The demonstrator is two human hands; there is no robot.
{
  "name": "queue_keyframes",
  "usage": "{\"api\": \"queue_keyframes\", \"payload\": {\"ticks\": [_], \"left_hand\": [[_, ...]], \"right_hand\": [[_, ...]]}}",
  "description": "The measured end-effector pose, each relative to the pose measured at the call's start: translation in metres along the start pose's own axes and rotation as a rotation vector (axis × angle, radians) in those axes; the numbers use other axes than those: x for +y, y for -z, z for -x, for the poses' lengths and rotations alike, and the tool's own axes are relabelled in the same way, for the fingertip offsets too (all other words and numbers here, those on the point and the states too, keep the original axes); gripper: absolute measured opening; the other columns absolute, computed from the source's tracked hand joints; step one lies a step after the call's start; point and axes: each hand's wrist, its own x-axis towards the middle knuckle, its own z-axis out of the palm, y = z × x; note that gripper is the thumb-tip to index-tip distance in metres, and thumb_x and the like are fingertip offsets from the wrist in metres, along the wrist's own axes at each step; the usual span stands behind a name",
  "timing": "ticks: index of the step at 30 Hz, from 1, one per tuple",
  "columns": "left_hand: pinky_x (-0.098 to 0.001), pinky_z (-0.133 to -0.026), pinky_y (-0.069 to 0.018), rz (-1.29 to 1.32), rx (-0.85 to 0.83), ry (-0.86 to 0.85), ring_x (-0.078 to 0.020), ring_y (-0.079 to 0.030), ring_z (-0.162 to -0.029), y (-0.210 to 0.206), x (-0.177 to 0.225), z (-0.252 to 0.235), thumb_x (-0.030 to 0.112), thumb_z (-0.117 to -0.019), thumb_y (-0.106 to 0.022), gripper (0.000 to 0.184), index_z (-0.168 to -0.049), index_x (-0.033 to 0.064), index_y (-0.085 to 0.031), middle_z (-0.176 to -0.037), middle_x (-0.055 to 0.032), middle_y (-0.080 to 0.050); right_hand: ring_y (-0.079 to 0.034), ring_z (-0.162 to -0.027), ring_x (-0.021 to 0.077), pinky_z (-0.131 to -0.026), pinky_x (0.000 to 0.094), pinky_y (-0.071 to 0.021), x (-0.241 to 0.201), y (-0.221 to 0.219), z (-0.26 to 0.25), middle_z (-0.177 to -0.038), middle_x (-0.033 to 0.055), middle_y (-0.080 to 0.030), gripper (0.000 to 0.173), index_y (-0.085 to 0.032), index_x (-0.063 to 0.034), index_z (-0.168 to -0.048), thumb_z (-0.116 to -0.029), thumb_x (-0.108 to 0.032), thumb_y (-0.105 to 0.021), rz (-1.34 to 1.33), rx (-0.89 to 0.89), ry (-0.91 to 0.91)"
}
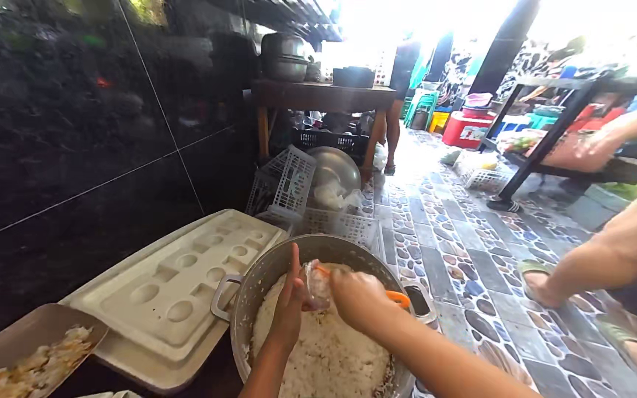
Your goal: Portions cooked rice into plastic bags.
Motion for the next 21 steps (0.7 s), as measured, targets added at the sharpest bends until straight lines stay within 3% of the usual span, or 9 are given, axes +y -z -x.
{"api": "queue_keyframes", "payload": {"ticks": [4,7,9,11,13,15,17,19,21], "left_hand": [[-0.0344,-0.072,-0.0623,0.094,0.053,-0.011,-0.0192,-0.073,-0.088,0.003,0.011,0.0,0.088,-0.0854,-0.039,0.108,-0.166,0.0205,-0.011,-0.139,-0.0086,-0.063],[-0.0373,-0.087,-0.0594,0.2,0.084,0.01,-0.019,-0.07,-0.106,-0.003,0.03,0.008,0.076,-0.0971,-0.029,0.088,-0.165,0.0252,-0.007,-0.145,-0.0073,-0.056],[-0.0384,-0.084,-0.0584,0.211,0.255,0.139,-0.0206,-0.069,-0.102,-0.003,0.045,0.009,0.061,-0.1059,-0.023,0.066,-0.164,0.0319,-0.013,-0.142,-0.0081,-0.056],[-0.0448,-0.086,-0.0564,0.176,0.395,0.29,-0.0272,-0.066,-0.109,0.005,0.057,0.008,0.054,-0.1083,-0.033,0.059,-0.162,0.0343,-0.022,-0.154,-0.0085,-0.045],[-0.0521,-0.089,-0.0526,0.113,0.441,0.387,-0.033,-0.06,-0.118,0.016,0.063,0.007,0.053,-0.1063,-0.042,0.058,-0.159,0.0308,-0.031,-0.155,-0.0115,-0.043],[-0.0561,-0.09,-0.051,-0.012,0.35,0.393,-0.0355,-0.059,-0.118,0.028,0.063,0.006,0.054,-0.1051,-0.045,0.057,-0.154,0.0252,-0.039,-0.149,-0.014,-0.049],[-0.0568,-0.089,-0.0527,-0.21,0.188,0.358,-0.0334,-0.062,-0.116,0.034,0.062,0.002,0.055,-0.1047,-0.046,0.056,-0.15,0.0223,-0.046,-0.145,-0.0115,-0.054],[-0.0589,-0.09,-0.052,-0.354,0.116,0.339,-0.0342,-0.062,-0.116,0.03,0.063,-0.003,0.058,-0.1033,-0.048,0.058,-0.151,0.0249,-0.047,-0.143,-0.0126,-0.057],[-0.0625,-0.095,-0.0487,-0.456,0.135,0.316,-0.035,-0.06,-0.123,0.026,0.062,-0.003,0.063,-0.1015,-0.047,0.064,-0.158,0.0325,-0.04,-0.146,-0.0112,-0.056]], "right_hand": [[-0.065,-0.109,0.0461,-0.083,0.0602,-0.0537,-0.02,-0.015,-0.008,-0.119,0.0291,-0.064,0.037,-0.05,0.0063,-0.137,-0.1011,0.002,-0.044,0.108,0.181,0.006],[-0.066,-0.105,0.0447,-0.083,0.0558,-0.0532,-0.025,-0.029,-0.001,-0.116,0.029,-0.065,0.05,-0.043,0.0002,-0.151,-0.1014,0.002,-0.046,0.162,0.321,0.125],[-0.069,-0.097,0.0454,-0.075,0.0568,-0.0553,-0.016,-0.028,0.008,-0.106,0.0266,-0.069,0.048,-0.057,-0.0057,-0.143,-0.096,0.001,-0.061,0.113,0.5,0.225],[-0.07,-0.093,0.0441,-0.069,0.058,-0.0568,-0.003,-0.024,0.007,-0.102,0.0215,-0.071,0.042,-0.067,-0.0105,-0.129,-0.0881,-0.001,-0.071,0.047,0.614,0.223],[-0.069,-0.093,0.041,-0.07,0.0581,-0.0551,0.005,-0.028,-0.004,-0.1,0.0168,-0.071,0.032,-0.069,-0.0147,-0.122,-0.0905,-0.006,-0.069,0.052,0.453,0.096],[-0.067,-0.102,0.0446,-0.08,0.0647,-0.0519,0.003,-0.065,-0.033,-0.11,0.0205,-0.07,0.036,-0.065,-0.0169,-0.13,-0.0948,-0.008,-0.06,0.094,0.028,0.051],[-0.064,-0.111,0.0502,-0.085,0.0723,-0.0488,-0.004,-0.128,-0.068,-0.122,0.0255,-0.067,0.049,-0.058,-0.0186,-0.141,-0.0945,-0.004,-0.057,0.126,-0.28,0.172],[-0.063,-0.113,0.0493,-0.086,0.0712,-0.0487,-0.015,-0.177,-0.094,-0.124,0.0248,-0.066,0.054,-0.055,-0.02,-0.145,-0.0947,0.0,-0.055,0.129,-0.337,0.295],[-0.063,-0.112,0.0488,-0.087,0.071,-0.0485,-0.027,-0.208,-0.106,-0.124,0.0243,-0.066,0.052,-0.055,-0.0197,-0.144,-0.0946,-0.005,-0.057,0.124,-0.358,0.399]]}}
